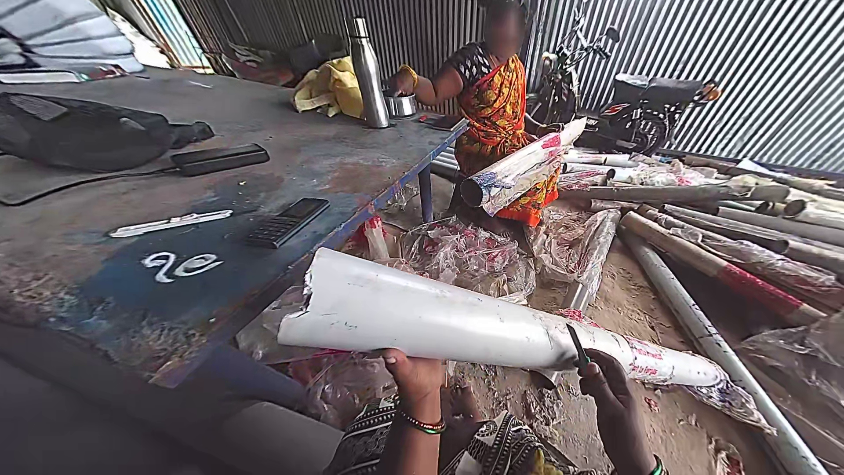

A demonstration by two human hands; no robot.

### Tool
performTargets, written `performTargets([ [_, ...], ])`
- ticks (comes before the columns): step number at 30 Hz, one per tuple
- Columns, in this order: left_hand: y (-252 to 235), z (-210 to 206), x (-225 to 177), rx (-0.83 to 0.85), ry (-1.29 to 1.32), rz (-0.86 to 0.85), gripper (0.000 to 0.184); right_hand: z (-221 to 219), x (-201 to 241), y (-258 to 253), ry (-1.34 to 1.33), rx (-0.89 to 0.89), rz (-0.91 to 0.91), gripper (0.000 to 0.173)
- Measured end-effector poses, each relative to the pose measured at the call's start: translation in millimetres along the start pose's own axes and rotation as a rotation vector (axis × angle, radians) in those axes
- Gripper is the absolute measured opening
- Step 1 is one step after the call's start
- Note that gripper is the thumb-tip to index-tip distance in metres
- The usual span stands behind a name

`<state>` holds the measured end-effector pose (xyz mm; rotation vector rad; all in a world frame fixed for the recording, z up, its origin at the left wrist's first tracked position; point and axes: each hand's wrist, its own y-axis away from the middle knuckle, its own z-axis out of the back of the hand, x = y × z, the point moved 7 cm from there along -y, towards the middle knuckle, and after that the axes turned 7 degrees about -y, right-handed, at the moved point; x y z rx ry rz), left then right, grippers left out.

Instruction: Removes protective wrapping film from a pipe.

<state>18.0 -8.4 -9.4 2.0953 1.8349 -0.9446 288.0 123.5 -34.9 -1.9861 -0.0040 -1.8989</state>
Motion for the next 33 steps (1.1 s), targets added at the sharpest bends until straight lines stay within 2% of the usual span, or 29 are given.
performTargets([
  [4,-0.4,-2.2,-2.1,0.240,0.039,0.001,0.049,2.4,2.4,5.2,-0.190,-0.059,-0.228,0.019],
  [8,-8.1,4.4,-2.7,0.189,0.013,-0.014,0.069,-4.6,-4.1,16.4,-0.332,-0.055,-0.419,0.023],
  [10,-9.2,5.6,-5.0,0.194,-0.008,-0.057,0.069,-9.0,-8.1,20.8,-0.355,-0.027,-0.457,0.023],
  [14,-6.1,2.9,-12.1,0.328,-0.026,-0.151,0.051,-17.5,-4.1,26.5,-0.269,-0.004,-0.466,0.020],
  [17,-6.6,5.2,-13.5,0.365,-0.021,-0.187,0.046,-21.2,-0.9,28.0,-0.195,0.011,-0.378,0.015],
  [19,-6.2,4.5,-14.8,0.394,-0.019,-0.200,0.043,-21.3,1.3,30.0,-0.067,0.048,-0.318,0.020],
  [23,-7.0,4.9,-15.2,0.429,-0.034,-0.208,0.043,-15.1,7.4,30.3,0.140,0.064,-0.246,0.028],
  [28,-8.4,4.9,-14.7,0.439,-0.056,-0.201,0.045,-7.7,6.0,27.0,0.139,0.022,-0.278,0.024],
  [33,-6.7,4.6,-15.5,0.449,-0.055,-0.226,0.045,-29.2,15.5,32.2,0.125,0.084,-0.280,0.025],
])
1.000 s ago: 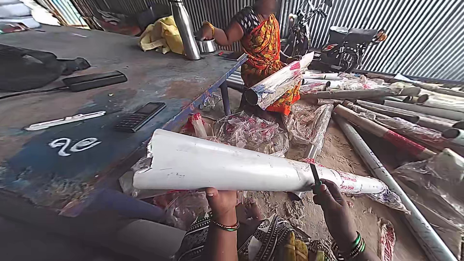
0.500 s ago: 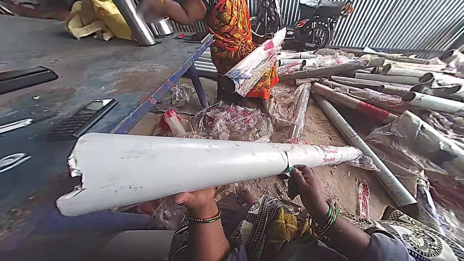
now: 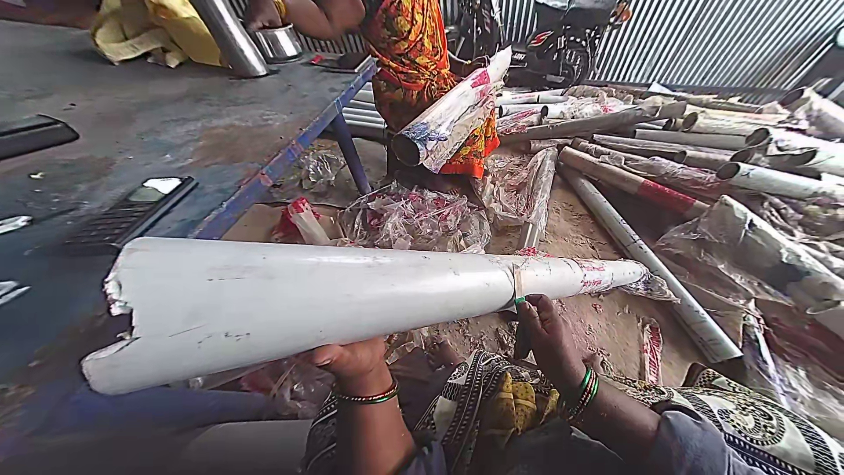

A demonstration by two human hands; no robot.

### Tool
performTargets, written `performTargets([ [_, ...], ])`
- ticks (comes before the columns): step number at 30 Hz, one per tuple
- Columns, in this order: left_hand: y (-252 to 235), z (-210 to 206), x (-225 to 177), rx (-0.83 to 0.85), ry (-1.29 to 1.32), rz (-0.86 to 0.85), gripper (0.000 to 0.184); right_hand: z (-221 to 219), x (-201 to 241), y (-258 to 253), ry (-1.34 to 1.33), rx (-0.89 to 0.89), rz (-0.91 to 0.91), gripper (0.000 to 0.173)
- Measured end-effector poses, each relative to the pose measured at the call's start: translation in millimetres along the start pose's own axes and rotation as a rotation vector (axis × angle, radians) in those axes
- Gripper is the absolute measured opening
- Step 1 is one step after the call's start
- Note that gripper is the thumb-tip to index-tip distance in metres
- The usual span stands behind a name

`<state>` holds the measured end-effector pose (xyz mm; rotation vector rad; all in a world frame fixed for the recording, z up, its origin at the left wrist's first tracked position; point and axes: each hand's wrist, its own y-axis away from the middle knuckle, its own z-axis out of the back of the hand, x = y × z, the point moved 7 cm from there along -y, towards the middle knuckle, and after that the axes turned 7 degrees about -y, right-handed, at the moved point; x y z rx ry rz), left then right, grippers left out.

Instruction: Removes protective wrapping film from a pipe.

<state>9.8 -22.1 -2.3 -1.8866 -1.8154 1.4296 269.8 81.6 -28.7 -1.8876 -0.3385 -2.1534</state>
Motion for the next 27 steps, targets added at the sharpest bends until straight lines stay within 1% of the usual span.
performTargets([
  [5,-0.2,1.6,0.8,-0.040,-0.015,0.011,0.047,-0.6,4.9,-2.4,0.007,0.014,0.023,0.024],
  [9,-0.1,-1.3,-1.0,-0.023,0.013,-0.010,0.043,6.9,-6.2,-6.2,-0.044,-0.046,0.001,0.024],
  [14,1.6,0.0,0.9,-0.035,0.011,-0.013,0.043,-7.1,4.3,0.4,0.001,-0.004,0.006,0.026],
  [16,1.6,2.2,1.4,-0.051,-0.002,-0.009,0.044,-5.1,3.6,-1.3,0.020,-0.003,0.021,0.028],
  [19,3.1,1.6,1.2,-0.057,-0.004,-0.019,0.044,4.0,-4.4,-5.0,-0.010,-0.045,0.026,0.026],
  [21,3.1,-0.7,-0.7,-0.053,0.004,-0.031,0.042,2.6,-2.5,-4.0,-0.043,-0.056,0.007,0.025],
  [24,4.7,-0.3,0.6,-0.063,0.006,-0.027,0.044,-10.4,10.3,2.5,-0.070,-0.013,-0.012,0.023],
  [27,3.8,0.7,2.0,-0.067,-0.003,-0.010,0.044,-7.8,10.6,-0.6,-0.048,0.012,0.001,0.024],
])
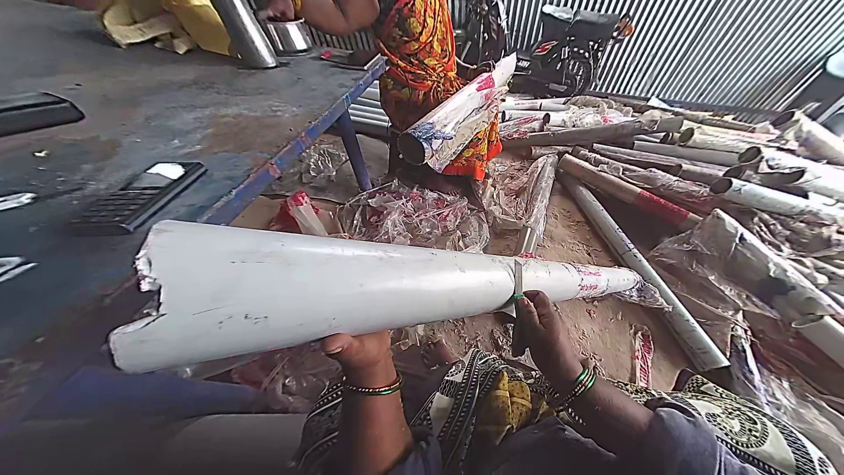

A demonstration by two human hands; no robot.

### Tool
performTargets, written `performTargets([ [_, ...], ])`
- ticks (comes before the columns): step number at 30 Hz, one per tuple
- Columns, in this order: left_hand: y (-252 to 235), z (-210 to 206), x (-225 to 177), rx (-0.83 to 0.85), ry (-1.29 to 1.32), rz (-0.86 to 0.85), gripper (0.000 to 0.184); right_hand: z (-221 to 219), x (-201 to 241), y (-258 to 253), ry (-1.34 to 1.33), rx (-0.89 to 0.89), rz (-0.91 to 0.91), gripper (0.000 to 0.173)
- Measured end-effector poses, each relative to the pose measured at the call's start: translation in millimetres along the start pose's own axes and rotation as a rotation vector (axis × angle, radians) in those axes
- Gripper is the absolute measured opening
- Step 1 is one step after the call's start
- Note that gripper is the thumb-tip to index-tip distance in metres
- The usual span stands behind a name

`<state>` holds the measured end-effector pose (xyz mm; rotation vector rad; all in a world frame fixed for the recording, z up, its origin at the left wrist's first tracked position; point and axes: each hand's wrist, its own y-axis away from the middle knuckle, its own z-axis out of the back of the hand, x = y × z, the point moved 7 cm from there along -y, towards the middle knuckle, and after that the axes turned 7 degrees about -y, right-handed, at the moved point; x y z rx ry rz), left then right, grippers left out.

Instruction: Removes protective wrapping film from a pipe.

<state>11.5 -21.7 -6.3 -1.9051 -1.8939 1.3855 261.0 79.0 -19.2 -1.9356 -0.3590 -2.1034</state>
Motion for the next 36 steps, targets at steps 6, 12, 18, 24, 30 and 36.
performTargets([
  [6,2.3,-6.7,-6.7,0.045,0.029,-0.052,0.039,12.1,-7.3,-0.1,-0.011,-0.059,0.011,0.024],
  [12,3.3,-10.6,-9.5,0.028,0.056,-0.028,0.038,4.9,-0.2,4.3,-0.015,-0.020,-0.007,0.021],
  [18,4.7,-9.3,-7.8,0.043,0.055,-0.010,0.040,10.8,-9.9,9.4,-0.048,-0.060,-0.035,0.022],
  [24,5.8,-12.3,-11.4,0.032,0.074,-0.022,0.038,-1.8,5.5,12.7,-0.043,0.013,0.026,0.022],
  [30,8.1,-15.5,-13.6,0.100,0.111,-0.061,0.038,11.1,-6.3,17.4,-0.018,-0.051,0.037,0.024],
  [36,9.6,-20.8,-20.9,0.125,0.114,-0.110,0.036,-2.2,10.3,20.6,0.007,0.031,0.121,0.023],
])
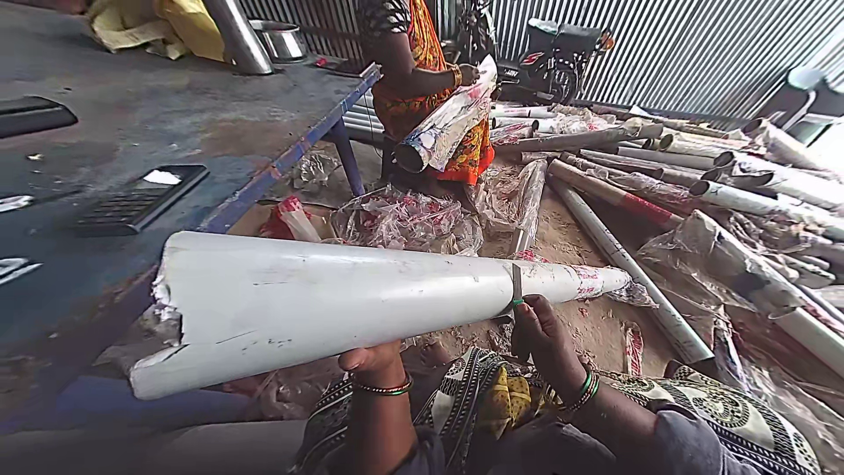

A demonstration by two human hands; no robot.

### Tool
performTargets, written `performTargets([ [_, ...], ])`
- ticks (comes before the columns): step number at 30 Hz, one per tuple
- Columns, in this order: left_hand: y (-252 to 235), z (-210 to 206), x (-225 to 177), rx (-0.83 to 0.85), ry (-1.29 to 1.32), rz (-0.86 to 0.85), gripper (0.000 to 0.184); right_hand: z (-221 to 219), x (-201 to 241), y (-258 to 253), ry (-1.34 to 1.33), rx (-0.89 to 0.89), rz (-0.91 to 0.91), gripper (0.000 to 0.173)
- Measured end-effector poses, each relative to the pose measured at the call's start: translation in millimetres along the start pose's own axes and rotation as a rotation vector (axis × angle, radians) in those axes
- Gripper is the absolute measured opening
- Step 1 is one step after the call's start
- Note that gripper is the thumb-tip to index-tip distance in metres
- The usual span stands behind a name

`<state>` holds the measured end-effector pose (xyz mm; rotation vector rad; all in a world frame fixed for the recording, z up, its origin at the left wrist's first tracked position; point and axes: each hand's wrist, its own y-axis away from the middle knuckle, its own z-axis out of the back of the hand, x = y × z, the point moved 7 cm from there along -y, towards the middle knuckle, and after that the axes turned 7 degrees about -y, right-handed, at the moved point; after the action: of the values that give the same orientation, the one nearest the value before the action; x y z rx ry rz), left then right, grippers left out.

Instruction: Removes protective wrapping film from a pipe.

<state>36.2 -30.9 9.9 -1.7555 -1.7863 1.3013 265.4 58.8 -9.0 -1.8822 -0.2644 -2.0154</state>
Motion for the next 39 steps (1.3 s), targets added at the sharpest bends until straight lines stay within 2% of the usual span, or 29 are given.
performTargets([
  [7,-0.1,1.2,0.4,0.056,-0.012,-0.034,0.038,41.9,2.0,-6.8,-0.037,-0.165,0.123,0.021],
  [18,-3.3,15.0,8.6,-0.033,-0.103,-0.016,0.041,60.7,-1.8,-17.7,-0.151,-0.140,0.126,0.014],
  [21,-5.4,14.8,7.5,-0.067,-0.134,-0.024,0.042,61.7,8.8,-23.9,0.005,-0.101,0.181,0.026],
  [24,-5.6,13.0,6.3,-0.061,-0.106,-0.024,0.044,52.1,19.2,-28.6,0.376,-0.059,0.265,0.033],
  [26,-4.7,12.5,4.9,-0.050,-0.084,-0.035,0.044,42.8,21.4,-30.5,0.547,-0.052,0.378,0.031],
  [29,-4.5,9.2,1.4,-0.047,-0.055,-0.062,0.045,35.5,14.6,-32.8,0.571,-0.030,0.580,0.021],
  [32,-3.5,8.6,1.6,-0.016,-0.029,-0.044,0.048,33.9,16.9,-32.4,0.581,-0.042,0.693,0.014],
  [36,-2.6,9.6,2.3,-0.004,0.021,-0.016,0.047,31.2,22.1,-33.2,0.649,-0.043,0.776,0.013],
  [39,-1.6,10.2,-0.4,-0.006,0.013,-0.046,0.047,32.3,24.2,-38.1,0.646,-0.057,0.761,0.013],
])
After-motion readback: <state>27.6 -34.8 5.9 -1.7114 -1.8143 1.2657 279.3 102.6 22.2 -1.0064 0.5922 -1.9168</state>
